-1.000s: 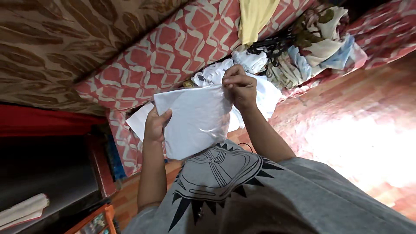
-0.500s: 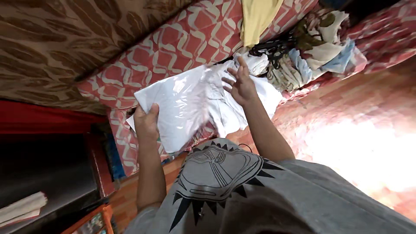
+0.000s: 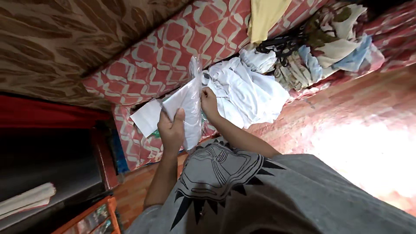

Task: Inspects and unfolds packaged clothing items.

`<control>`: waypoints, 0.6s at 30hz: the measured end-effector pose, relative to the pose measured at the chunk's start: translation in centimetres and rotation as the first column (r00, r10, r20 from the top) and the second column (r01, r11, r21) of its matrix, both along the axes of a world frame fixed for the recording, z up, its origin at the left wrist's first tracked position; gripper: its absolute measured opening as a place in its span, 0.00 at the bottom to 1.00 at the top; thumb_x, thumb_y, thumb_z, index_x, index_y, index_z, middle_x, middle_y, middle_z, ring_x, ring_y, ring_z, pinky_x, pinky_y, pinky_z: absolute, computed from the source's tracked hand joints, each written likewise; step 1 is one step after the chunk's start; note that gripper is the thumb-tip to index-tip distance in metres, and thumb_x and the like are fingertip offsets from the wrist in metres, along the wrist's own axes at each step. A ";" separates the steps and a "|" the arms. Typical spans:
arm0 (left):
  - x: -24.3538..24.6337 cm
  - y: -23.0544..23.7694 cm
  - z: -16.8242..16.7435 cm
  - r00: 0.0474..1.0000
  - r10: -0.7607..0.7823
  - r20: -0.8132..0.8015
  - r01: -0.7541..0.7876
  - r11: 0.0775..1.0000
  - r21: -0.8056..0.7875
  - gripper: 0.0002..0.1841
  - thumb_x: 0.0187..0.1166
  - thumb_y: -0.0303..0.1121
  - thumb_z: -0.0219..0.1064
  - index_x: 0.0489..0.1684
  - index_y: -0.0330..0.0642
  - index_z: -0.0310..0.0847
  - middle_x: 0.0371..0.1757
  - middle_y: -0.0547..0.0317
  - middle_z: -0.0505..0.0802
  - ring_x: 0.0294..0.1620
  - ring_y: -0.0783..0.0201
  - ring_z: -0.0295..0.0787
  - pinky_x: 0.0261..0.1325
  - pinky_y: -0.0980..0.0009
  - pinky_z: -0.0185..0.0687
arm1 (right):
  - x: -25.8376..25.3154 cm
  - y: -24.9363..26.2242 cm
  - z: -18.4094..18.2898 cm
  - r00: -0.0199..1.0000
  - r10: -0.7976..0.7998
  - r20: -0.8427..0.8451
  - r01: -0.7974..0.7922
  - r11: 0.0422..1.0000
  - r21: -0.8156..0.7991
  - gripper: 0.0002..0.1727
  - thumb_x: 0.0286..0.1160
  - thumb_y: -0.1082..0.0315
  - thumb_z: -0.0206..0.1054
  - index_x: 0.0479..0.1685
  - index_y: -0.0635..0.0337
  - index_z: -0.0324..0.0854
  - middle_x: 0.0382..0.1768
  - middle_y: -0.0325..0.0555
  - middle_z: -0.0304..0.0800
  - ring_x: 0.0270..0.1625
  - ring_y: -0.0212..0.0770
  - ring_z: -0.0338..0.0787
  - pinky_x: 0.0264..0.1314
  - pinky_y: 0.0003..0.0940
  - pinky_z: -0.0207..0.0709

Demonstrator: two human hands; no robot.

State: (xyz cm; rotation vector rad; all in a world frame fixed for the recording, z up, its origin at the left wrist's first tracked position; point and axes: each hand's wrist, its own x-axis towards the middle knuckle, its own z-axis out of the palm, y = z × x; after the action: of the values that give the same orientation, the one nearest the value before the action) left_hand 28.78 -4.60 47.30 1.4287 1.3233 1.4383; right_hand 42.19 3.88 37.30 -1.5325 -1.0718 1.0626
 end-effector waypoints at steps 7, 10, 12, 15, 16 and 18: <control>-3.0 0.2 0.3 0.939 0.311 -0.149 -0.310 0.950 0.029 0.23 0.90 0.37 0.60 0.74 0.26 0.67 0.55 0.57 0.89 0.52 0.79 0.89 0.62 0.74 0.87 | 3.0 1.8 0.4 0.979 -0.188 0.074 0.188 0.982 0.000 0.21 0.94 0.65 0.42 0.70 0.75 0.67 0.40 0.57 0.84 0.35 0.46 0.86 0.42 0.46 0.84; -6.7 0.6 0.2 0.896 0.395 -0.204 -0.401 0.916 0.015 0.24 0.93 0.42 0.55 0.79 0.33 0.66 0.60 0.56 0.88 0.57 0.76 0.88 0.65 0.71 0.86 | 7.0 2.7 1.1 0.981 -0.105 0.164 0.070 0.977 0.203 0.18 0.93 0.65 0.46 0.62 0.73 0.71 0.30 0.49 0.79 0.26 0.38 0.78 0.34 0.39 0.79; -8.9 0.9 0.4 0.903 0.397 -0.164 -0.397 0.917 0.032 0.23 0.94 0.41 0.53 0.78 0.35 0.67 0.60 0.59 0.88 0.57 0.75 0.88 0.66 0.70 0.86 | 9.6 2.6 2.6 0.975 0.182 0.128 -0.210 0.941 0.265 0.14 0.91 0.64 0.50 0.56 0.66 0.74 0.22 0.37 0.72 0.19 0.29 0.70 0.24 0.30 0.72; -9.6 1.9 0.3 0.931 0.365 -0.028 -0.362 0.930 0.066 0.16 0.93 0.35 0.53 0.71 0.36 0.70 0.52 0.67 0.90 0.52 0.78 0.90 0.62 0.72 0.88 | 11.4 2.6 4.0 0.856 0.509 -0.092 -0.474 0.844 0.251 0.05 0.89 0.67 0.53 0.46 0.53 0.74 0.15 0.24 0.69 0.12 0.21 0.65 0.15 0.19 0.64; -9.3 2.2 0.3 0.934 0.357 -0.002 -0.356 0.931 0.085 0.15 0.93 0.33 0.53 0.69 0.35 0.70 0.50 0.68 0.90 0.51 0.78 0.90 0.61 0.73 0.88 | 11.5 2.8 3.8 0.856 0.505 -0.112 -0.477 0.854 0.208 0.07 0.89 0.66 0.52 0.46 0.54 0.75 0.15 0.25 0.69 0.12 0.21 0.65 0.15 0.19 0.64; -8.6 2.4 0.4 0.935 0.353 -0.036 -0.347 0.930 0.120 0.16 0.92 0.32 0.54 0.70 0.31 0.69 0.52 0.65 0.89 0.53 0.79 0.89 0.62 0.75 0.87 | 11.9 3.3 2.5 0.933 0.357 -0.034 -0.356 0.934 0.038 0.17 0.94 0.61 0.48 0.57 0.62 0.78 0.21 0.34 0.75 0.16 0.26 0.71 0.20 0.24 0.71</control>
State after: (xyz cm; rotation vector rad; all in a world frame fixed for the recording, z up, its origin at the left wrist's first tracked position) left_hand 20.17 -2.23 47.69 1.3595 1.6186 1.7367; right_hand 54.12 7.18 39.84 -1.3125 -1.3660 1.3096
